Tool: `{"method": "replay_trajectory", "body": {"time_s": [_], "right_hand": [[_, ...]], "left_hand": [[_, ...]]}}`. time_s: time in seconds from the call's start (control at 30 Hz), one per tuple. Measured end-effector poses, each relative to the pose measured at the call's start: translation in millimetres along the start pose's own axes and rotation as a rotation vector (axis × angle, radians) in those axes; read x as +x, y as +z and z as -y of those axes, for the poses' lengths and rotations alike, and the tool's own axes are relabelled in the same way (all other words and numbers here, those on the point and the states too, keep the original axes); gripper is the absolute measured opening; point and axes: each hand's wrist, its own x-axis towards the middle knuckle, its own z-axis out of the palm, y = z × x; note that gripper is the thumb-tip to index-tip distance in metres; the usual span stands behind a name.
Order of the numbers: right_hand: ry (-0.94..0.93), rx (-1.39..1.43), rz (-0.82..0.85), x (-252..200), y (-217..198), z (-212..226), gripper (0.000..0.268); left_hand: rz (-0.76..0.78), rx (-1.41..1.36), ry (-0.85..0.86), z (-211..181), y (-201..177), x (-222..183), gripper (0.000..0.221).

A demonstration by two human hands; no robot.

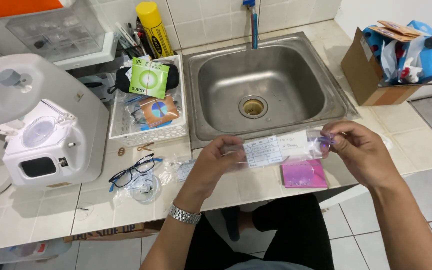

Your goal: Marking and preparing optical lenses for fitting into eyeglass frames using a lensmeter and blocker

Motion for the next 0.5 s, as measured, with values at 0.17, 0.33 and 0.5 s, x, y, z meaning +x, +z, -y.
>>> {"method": "replay_trajectory", "body": {"time_s": [0.17, 0.33, 0.5], "right_hand": [[0.137, 0.109, 0.032, -5, -19, -18, 0.018], [0.128, 0.160, 0.072, -10, -17, -10, 0.017], [0.124, 0.242, 0.084, -16, -8, 1, 0.016]], "left_hand": [[0.133, 0.509, 0.131, -14, 16, -15, 0.018], [0.116, 0.635, 0.411, -3, 13, -10, 0.012], [0.108, 0.618, 0.574, 6, 13, -9, 0.003]]}}
